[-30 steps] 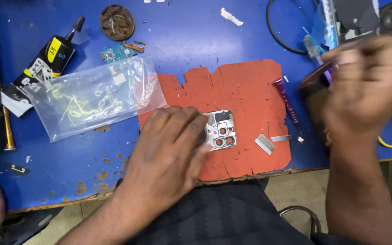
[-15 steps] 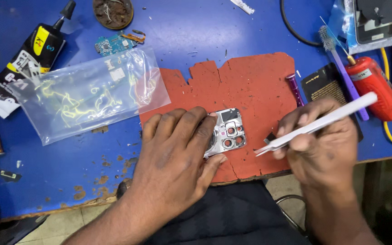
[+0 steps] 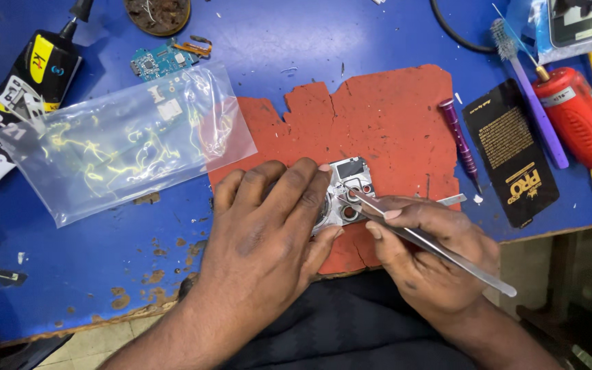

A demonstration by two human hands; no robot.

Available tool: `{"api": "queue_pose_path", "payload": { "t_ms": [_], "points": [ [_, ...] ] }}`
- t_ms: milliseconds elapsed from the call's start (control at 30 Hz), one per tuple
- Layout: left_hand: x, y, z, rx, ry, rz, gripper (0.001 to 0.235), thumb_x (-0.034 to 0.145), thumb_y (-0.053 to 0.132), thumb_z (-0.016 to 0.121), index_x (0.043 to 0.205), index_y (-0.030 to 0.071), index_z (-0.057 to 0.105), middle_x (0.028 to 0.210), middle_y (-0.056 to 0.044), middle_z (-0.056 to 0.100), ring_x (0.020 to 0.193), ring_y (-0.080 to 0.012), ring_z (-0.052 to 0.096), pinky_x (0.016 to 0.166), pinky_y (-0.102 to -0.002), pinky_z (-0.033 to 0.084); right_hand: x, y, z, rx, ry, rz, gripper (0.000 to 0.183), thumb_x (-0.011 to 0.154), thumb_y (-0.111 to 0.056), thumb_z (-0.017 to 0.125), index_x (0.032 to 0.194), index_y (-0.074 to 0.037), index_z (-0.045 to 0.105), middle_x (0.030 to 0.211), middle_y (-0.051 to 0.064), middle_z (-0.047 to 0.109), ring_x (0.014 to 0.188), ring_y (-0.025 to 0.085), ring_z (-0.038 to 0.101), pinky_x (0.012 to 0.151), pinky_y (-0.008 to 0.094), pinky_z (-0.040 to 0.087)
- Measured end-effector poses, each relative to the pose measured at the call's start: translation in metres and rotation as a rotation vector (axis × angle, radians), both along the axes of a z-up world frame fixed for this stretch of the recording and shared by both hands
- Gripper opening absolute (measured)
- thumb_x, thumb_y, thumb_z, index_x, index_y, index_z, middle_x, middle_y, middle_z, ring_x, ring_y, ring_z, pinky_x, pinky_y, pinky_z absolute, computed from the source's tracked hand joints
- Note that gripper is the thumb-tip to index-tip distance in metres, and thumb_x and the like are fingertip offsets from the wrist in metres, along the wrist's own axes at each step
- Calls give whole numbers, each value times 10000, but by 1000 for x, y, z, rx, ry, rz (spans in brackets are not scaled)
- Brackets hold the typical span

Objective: The person uses tweezers to remove and place small components on a camera module. They peel adhesive from a small metal piece and place it on the work surface. The person then picks up a smartphone and places it on the table.

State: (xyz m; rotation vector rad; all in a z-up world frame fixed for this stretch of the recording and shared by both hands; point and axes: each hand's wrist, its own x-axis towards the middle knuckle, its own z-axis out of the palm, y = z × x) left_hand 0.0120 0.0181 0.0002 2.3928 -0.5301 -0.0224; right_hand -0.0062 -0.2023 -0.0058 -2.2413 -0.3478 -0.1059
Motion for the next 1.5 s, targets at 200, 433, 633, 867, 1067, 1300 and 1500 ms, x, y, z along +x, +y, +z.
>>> {"api": "queue_pose_path", "payload": {
  "t_ms": [200, 433, 633, 867, 1067, 1300, 1500],
  "points": [
    [0, 1, 0, -11, 8, -1, 571, 866, 285, 757, 1329, -21, 622, 1320, -124, 572, 1158, -293, 528, 996, -492, 370, 9, 3, 6, 21, 31, 67, 290, 916, 10, 777, 1081, -1, 538, 1060, 213, 751, 968, 221, 791, 799, 297, 671],
    [0, 3, -2, -31, 24, -12, 563, 881, 277, 754, 1330, -34, 621, 1337, -126, 569, 1159, -289, 525, 992, -480, 374, 29, 5, 21, 5, 117, 120, 221, 901, 40, 785, 1032, -13, 616, 982, 160, 767, 904, 180, 786, 724, 274, 652],
    [1, 4, -4, -32, 19, -6, 528, 903, 257, 727, 1336, -26, 625, 1358, -119, 570, 1177, -284, 530, 991, -469, 375, 33, 9, 20, -144, -154, 305, 267, 856, 26, 806, 1012, 11, 590, 911, 180, 716, 849, 319, 751, 756, 399, 629],
    [0, 5, -3, -16, -1, -18, 490, 937, 246, 697, 1336, -28, 624, 1364, -116, 570, 1187, -286, 529, 1011, -467, 367, 21, 8, 7, -298, -414, 486, 205, 901, 11, 795, 992, 27, 612, 949, 233, 715, 927, 359, 732, 728, 452, 639],
    [-2, 5, -3, -19, 2, -32, 495, 929, 232, 691, 1337, -39, 621, 1369, -124, 564, 1186, -291, 521, 1000, -470, 363, 6, 7, -5, -410, -510, 465, 149, 920, 10, 759, 950, 39, 615, 1027, 255, 721, 1015, 367, 729, 834, 493, 632],
    [-1, 4, -2, -23, -8, -39, 505, 911, 231, 706, 1333, -35, 624, 1369, -123, 557, 1167, -292, 518, 987, -479, 370, -1, 12, -2, -337, -371, 353, 209, 859, -16, 784, 1020, 15, 655, 1059, 230, 714, 1021, 393, 721, 884, 505, 634],
    [-2, 3, -3, -22, 7, -40, 499, 926, 230, 709, 1340, -34, 621, 1378, -112, 557, 1167, -280, 523, 979, -470, 369, 1, 9, 19, -155, -45, 152, 260, 893, 10, 811, 1102, 5, 657, 1080, 159, 730, 1036, 318, 759, 819, 383, 641]
  ]
}}
